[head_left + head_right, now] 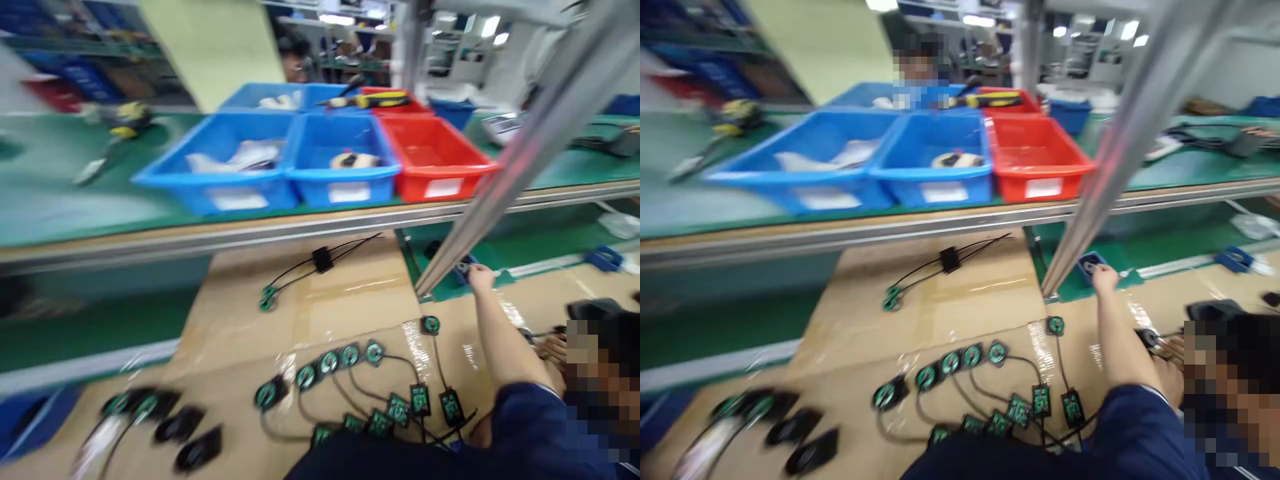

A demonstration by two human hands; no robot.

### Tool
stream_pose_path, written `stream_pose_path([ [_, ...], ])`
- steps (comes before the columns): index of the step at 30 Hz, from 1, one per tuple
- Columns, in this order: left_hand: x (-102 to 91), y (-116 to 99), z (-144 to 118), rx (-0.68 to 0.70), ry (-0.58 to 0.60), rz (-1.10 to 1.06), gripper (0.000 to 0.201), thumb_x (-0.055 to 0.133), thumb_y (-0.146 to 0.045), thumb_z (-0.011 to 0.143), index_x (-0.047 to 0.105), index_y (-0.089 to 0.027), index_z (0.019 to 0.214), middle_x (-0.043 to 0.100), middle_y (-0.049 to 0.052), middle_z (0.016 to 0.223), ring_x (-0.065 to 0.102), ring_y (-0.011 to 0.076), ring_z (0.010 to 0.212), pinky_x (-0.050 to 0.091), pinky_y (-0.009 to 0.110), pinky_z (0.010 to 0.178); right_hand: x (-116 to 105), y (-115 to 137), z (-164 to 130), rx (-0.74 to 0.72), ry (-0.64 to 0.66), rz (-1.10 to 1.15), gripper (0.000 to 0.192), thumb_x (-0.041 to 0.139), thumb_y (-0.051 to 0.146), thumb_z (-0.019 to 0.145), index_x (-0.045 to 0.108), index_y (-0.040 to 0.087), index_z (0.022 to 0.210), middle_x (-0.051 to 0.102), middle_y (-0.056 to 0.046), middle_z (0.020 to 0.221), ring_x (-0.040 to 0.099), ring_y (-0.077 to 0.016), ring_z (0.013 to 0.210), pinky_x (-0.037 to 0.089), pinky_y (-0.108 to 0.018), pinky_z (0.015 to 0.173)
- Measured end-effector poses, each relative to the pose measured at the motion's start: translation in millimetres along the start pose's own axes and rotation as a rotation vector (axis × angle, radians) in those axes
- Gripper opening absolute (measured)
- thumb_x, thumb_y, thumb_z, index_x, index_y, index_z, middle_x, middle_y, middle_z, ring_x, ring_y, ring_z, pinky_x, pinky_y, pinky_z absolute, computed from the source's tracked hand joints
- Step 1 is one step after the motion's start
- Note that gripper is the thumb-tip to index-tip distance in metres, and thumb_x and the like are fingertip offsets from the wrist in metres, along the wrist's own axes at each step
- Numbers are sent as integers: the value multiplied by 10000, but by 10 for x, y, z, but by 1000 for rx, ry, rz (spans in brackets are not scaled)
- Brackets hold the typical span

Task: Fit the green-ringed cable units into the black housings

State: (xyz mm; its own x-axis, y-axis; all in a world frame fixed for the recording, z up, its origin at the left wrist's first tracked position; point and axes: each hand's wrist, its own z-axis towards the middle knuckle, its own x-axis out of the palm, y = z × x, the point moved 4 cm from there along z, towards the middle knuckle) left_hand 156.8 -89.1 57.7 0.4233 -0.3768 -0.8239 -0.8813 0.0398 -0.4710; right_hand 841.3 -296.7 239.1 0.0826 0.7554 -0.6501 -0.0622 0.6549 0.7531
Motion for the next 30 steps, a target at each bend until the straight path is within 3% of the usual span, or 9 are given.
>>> stream_pose_path([
  [3,-318,849,-913,-190,61,-192,531,638,-724,611,744,-267,859,770,40,852,746,311,843,635,387,706,4,-169,-686,-44,11,-46,357,544,442,942,679,113,974,674,-199,1027,646,-272,992,479,-465,965],
  [6,-413,1435,-1611,-369,66,-476,645,635,-779,610,722,-192,863,774,80,891,736,314,929,618,371,815,124,-585,-1563,-102,171,-51,404,608,525,827,688,137,909,694,-190,935,664,-337,962,483,-517,947],
  [8,-397,1786,-1938,-494,1,-523,666,655,-783,586,713,-189,881,772,98,918,728,335,959,608,394,837,226,-885,-2254,-215,339,-43,481,629,582,779,693,134,945,708,-153,884,675,-325,889,516,-509,903],
  [10,-356,2116,-2235,-590,-62,-493,649,648,-762,587,702,-194,897,768,111,939,723,349,971,592,418,866,366,-1109,-2984,-344,591,-93,495,606,599,811,698,135,959,718,-145,898,678,-303,846,545,-472,850],
  [14,-315,2673,-2839,-737,-188,-373,586,584,-689,636,660,-200,950,751,129,1032,710,353,988,560,449,902,614,-1111,-4206,-784,1028,-84,378,553,498,933,684,168,1062,707,-135,1053,667,-274,949,548,-435,884],
  [17,-312,2973,-3250,-818,-286,-279,633,544,-684,658,633,-176,1026,726,151,1067,694,361,1002,551,461,911,757,-971,-4715,-1066,1208,-84,313,523,405,979,638,190,1176,671,-129,1165,621,-279,1111,511,-470,992],
  [20,-245,3238,-3593,-870,-350,-255,694,494,-712,693,612,-150,1084,685,180,1140,669,373,1062,539,473,941,920,-857,-4996,-1214,1249,-131,309,507,381,991,603,188,1213,652,-134,1189,607,-285,1130,507,-496,1000],
  [25,-84,3717,-4115,-961,-415,-322,697,492,-727,700,600,-172,1108,669,172,1167,655,387,1083,540,500,942,1153,-616,-5552,-1310,1196,-122,369,486,467,987,610,165,1158,661,-158,1136,618,-309,1091,512,-512,977],
  [30,-196,4193,-4599,-910,-575,-395,596,514,-646,768,604,-163,1106,666,168,1159,655,350,1072,531,505,966,1353,-460,-6521,-1323,1238,-115,546,486,625,936,619,133,1132,676,-183,1054,657,-322,947,544,-496,871],
])
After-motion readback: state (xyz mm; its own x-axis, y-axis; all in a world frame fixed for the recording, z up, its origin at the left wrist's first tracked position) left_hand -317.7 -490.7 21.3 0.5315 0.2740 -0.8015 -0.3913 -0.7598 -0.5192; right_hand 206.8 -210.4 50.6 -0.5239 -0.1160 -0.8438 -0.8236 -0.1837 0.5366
